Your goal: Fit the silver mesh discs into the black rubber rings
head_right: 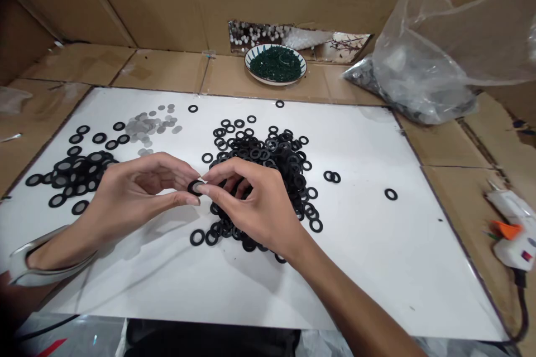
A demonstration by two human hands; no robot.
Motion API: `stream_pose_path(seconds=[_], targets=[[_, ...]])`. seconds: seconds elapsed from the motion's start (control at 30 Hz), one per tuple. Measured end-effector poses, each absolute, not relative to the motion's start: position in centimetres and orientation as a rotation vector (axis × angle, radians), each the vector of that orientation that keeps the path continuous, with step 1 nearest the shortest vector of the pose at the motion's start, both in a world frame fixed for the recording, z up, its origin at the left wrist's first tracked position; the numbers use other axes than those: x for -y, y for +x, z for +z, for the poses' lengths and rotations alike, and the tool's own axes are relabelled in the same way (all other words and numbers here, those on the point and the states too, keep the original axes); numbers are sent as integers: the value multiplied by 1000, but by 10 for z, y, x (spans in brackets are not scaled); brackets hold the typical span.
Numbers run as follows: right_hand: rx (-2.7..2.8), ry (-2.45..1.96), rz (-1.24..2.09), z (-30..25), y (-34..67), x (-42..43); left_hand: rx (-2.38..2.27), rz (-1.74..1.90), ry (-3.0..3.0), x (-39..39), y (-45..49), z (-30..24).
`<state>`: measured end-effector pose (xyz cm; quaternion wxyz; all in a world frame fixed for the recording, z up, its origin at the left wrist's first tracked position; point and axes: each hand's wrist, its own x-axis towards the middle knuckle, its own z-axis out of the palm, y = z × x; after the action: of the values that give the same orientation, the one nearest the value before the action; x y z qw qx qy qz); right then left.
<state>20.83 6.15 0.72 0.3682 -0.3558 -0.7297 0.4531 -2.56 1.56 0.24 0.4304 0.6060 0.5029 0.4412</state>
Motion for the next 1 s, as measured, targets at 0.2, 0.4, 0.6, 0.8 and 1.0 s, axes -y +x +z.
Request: stream_pose_path(seconds=[0.2, 0.4, 0.6, 0.8, 1.0], targets=[[1894, -935, 1192, 6, 209, -61, -1255, 1106, 1498, -16, -25, 4], [1881, -922, 1156, 6, 209, -60, -1297, 1080, 1490, -15, -26, 6], [1874, -900, 1184, 7, 209, -60, -1358, 1072, 1479, -17, -25, 8], [1868, -884, 1249, 5, 210, -62, -1346, 1069, 1428, -17, -23, 12], [1861, -840, 1237, 6, 210, -61, -1283, 1074, 1419, -16, -21, 11]])
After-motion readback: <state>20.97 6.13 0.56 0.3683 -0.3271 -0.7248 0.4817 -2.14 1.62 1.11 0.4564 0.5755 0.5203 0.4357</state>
